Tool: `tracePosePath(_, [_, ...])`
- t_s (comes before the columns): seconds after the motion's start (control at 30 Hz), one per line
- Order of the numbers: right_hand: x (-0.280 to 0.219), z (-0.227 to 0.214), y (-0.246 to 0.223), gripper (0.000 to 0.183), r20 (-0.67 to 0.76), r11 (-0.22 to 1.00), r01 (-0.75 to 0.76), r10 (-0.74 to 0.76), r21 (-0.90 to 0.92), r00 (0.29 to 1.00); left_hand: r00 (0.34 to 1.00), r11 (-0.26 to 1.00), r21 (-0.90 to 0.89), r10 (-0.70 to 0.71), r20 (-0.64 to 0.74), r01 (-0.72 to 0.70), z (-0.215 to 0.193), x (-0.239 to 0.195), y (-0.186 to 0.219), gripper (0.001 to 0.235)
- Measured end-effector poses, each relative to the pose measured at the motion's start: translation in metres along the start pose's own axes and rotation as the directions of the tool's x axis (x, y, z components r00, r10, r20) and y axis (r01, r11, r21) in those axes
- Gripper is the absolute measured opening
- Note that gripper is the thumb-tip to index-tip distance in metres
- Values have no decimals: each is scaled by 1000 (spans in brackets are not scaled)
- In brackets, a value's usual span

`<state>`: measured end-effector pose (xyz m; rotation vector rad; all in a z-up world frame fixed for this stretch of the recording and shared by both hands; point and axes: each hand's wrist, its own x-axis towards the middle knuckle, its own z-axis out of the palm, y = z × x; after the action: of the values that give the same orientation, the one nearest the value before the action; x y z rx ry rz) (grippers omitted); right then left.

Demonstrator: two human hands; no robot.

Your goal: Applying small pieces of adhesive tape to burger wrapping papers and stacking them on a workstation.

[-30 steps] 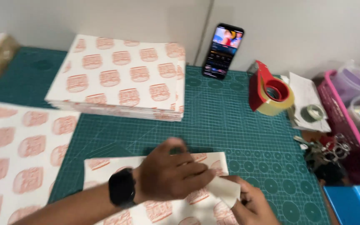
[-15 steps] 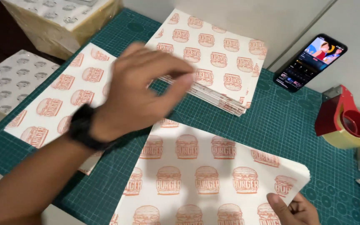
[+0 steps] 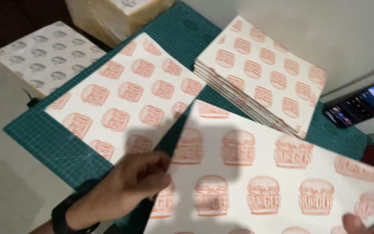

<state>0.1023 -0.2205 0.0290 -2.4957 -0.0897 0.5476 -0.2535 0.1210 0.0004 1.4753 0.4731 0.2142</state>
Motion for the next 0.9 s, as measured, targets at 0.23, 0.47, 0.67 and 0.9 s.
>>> tracePosePath(0.23, [-103, 105, -275, 37, 257, 972, 62, -122, 229, 959, 896, 987, -114, 55, -441, -116, -74, -63, -43, 36])
tracePosePath(0.47, [-37, 209, -391, 28, 656, 644, 765, -573, -11, 491, 668, 996, -82, -49, -743, -18, -105, -51, -66, 35])
tracePosePath(0.67, [2, 266, -421, 12, 661, 564, 825, -604, -39, 444, 655, 969, -244, -215, -725, 48, -106, -31, -65, 30])
tracePosePath(0.9, [26, 310, -406, 39, 628, 441, 864, -607, -244, 487, 500, 880, -406, -475, -724, 247, -97, -42, -40, 36])
